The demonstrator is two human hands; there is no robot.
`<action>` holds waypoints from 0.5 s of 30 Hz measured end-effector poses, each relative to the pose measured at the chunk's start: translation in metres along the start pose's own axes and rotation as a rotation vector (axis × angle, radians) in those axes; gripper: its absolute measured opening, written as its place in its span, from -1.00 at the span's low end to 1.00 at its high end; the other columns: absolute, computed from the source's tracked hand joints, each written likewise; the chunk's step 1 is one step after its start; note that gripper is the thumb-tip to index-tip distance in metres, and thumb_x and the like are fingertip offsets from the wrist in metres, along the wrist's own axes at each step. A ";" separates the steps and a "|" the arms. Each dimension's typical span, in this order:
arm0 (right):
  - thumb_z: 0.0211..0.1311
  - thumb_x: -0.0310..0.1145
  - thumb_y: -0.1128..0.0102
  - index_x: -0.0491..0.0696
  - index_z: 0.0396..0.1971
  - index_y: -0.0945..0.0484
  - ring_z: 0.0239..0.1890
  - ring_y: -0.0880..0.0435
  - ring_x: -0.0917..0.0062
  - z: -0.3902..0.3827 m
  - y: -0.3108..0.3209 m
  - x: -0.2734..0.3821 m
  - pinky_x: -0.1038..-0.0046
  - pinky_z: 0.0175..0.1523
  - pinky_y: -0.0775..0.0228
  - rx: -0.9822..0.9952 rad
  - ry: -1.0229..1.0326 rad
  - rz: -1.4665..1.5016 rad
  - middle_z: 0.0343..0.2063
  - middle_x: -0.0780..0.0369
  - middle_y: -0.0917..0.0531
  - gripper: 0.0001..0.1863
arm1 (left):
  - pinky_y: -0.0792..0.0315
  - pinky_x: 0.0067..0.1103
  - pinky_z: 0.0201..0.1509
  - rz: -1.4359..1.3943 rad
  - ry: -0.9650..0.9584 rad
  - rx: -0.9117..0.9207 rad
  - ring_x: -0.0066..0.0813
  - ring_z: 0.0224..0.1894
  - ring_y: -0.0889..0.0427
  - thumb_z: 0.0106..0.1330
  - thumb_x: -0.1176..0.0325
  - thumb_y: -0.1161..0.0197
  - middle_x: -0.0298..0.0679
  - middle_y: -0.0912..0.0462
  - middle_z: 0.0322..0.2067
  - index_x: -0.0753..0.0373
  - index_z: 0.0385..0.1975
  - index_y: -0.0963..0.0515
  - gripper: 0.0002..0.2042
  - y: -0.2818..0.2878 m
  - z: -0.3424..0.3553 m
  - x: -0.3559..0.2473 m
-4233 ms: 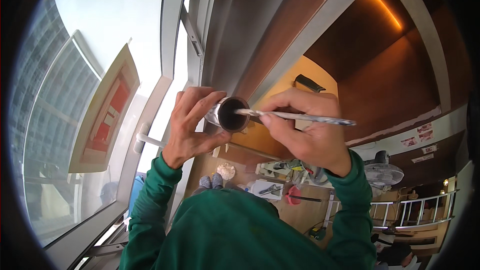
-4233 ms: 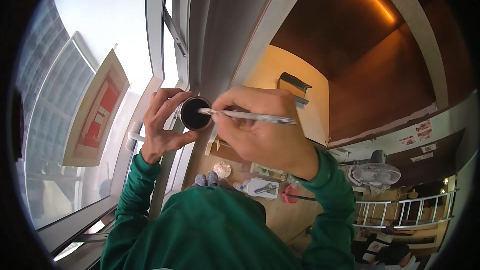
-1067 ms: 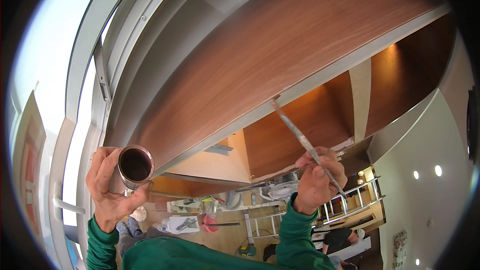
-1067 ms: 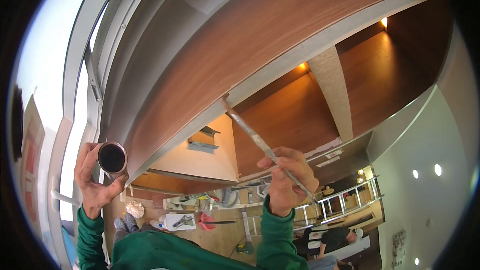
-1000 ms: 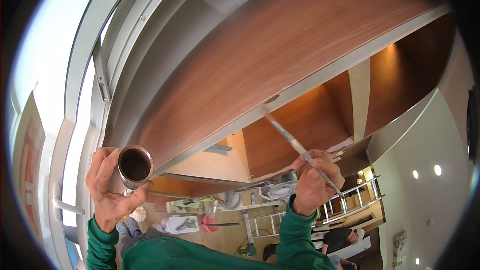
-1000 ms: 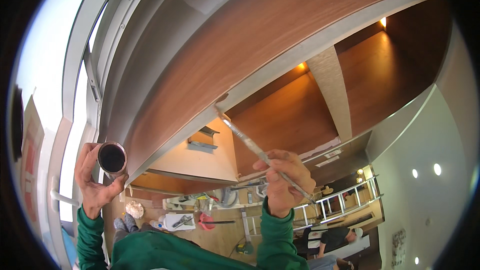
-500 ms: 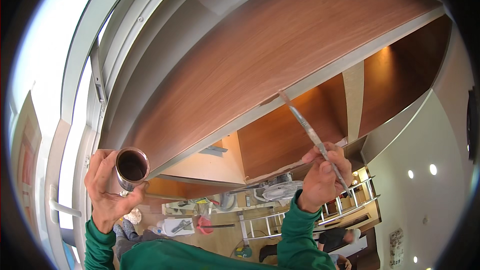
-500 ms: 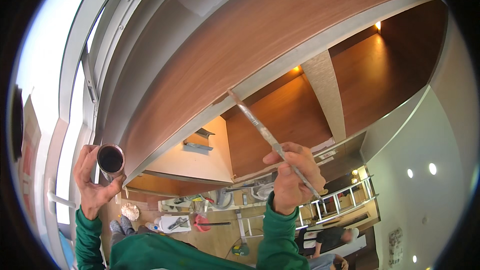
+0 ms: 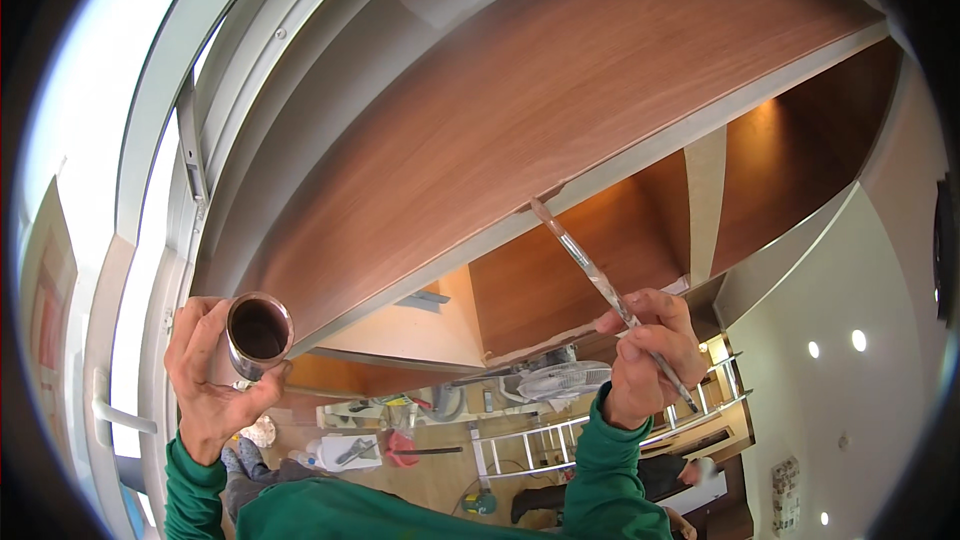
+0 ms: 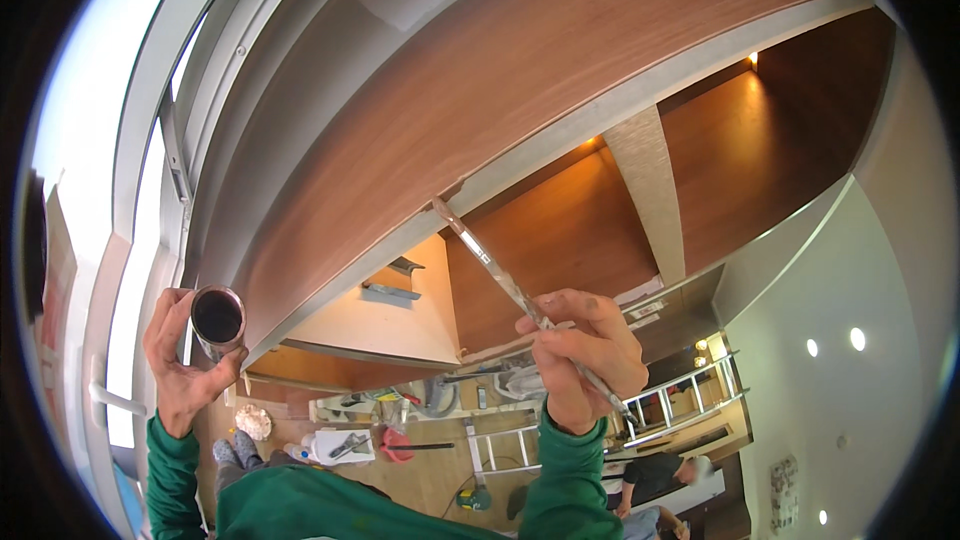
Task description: The person applies masking tape along the edge of a wooden cabinet shelf, then uses a brush to apply a dark liquid to the taped seam. The person handles a plastic-wrapped item and a small container of liquid during the process.
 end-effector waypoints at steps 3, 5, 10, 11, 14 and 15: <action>-0.01 -0.52 -0.17 -0.13 -0.31 -0.64 -0.50 -0.63 0.24 0.000 0.006 -0.003 0.37 -0.41 -0.56 -0.066 -0.040 0.005 -0.22 -0.10 -0.56 -0.79 | -0.43 -0.44 -0.23 -0.013 0.019 0.008 -0.25 -0.31 -0.52 -0.27 0.39 -0.36 -0.11 -0.50 -0.35 0.35 -0.09 -0.53 -0.43 -0.001 0.000 -0.001; 0.00 -0.50 -0.21 -0.13 -0.31 -0.64 -0.52 -0.62 0.25 -0.001 0.007 -0.001 0.39 -0.42 -0.55 -0.092 -0.044 0.028 -0.22 -0.09 -0.57 -0.80 | -0.43 -0.44 -0.23 -0.017 0.023 0.013 -0.25 -0.31 -0.52 -0.27 0.40 -0.36 -0.11 -0.50 -0.35 0.34 -0.08 -0.53 -0.42 -0.001 -0.001 0.000; 0.03 -0.46 -0.27 -0.13 -0.29 -0.64 -0.53 -0.61 0.27 0.004 0.004 0.000 0.39 -0.44 -0.54 -0.037 -0.033 0.017 -0.21 -0.08 -0.57 -0.81 | -0.42 -0.44 -0.23 -0.014 0.019 -0.001 -0.25 -0.31 -0.51 -0.27 0.39 -0.37 -0.10 -0.49 -0.35 0.31 -0.06 -0.52 -0.41 0.001 -0.001 0.000; 0.04 -0.46 -0.27 -0.12 -0.28 -0.64 -0.52 -0.61 0.28 0.006 0.006 -0.002 0.39 -0.44 -0.55 -0.046 -0.025 0.023 -0.21 -0.08 -0.57 -0.80 | -0.42 -0.44 -0.23 -0.016 0.014 -0.010 -0.25 -0.31 -0.51 -0.27 0.39 -0.37 -0.10 -0.49 -0.35 0.31 -0.06 -0.52 -0.41 0.002 -0.002 0.000; 0.12 -0.51 -0.28 -0.17 -0.29 -0.63 -0.44 -0.67 0.28 0.017 0.012 0.001 0.37 -0.35 -0.60 -0.069 -0.004 0.042 -0.22 -0.08 -0.58 -0.85 | -0.42 -0.43 -0.23 -0.012 0.014 0.014 -0.25 -0.31 -0.50 -0.26 0.39 -0.38 -0.10 -0.49 -0.34 0.29 -0.03 -0.51 -0.39 0.001 -0.002 0.003; 0.16 -0.53 -0.28 -0.20 -0.30 -0.62 -0.39 -0.69 0.29 0.020 0.014 0.002 0.37 -0.30 -0.63 -0.079 0.002 0.051 -0.24 -0.07 -0.58 -0.88 | -0.42 -0.43 -0.23 -0.010 0.013 0.026 -0.25 -0.31 -0.50 -0.26 0.39 -0.38 -0.09 -0.49 -0.34 0.28 -0.02 -0.50 -0.38 -0.001 -0.002 0.003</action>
Point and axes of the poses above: each hand's wrist, its own z-axis towards the middle knuckle, its own y-axis out of the back of the hand, x = y × z, the point moved 5 cm from there along z, towards the middle knuckle
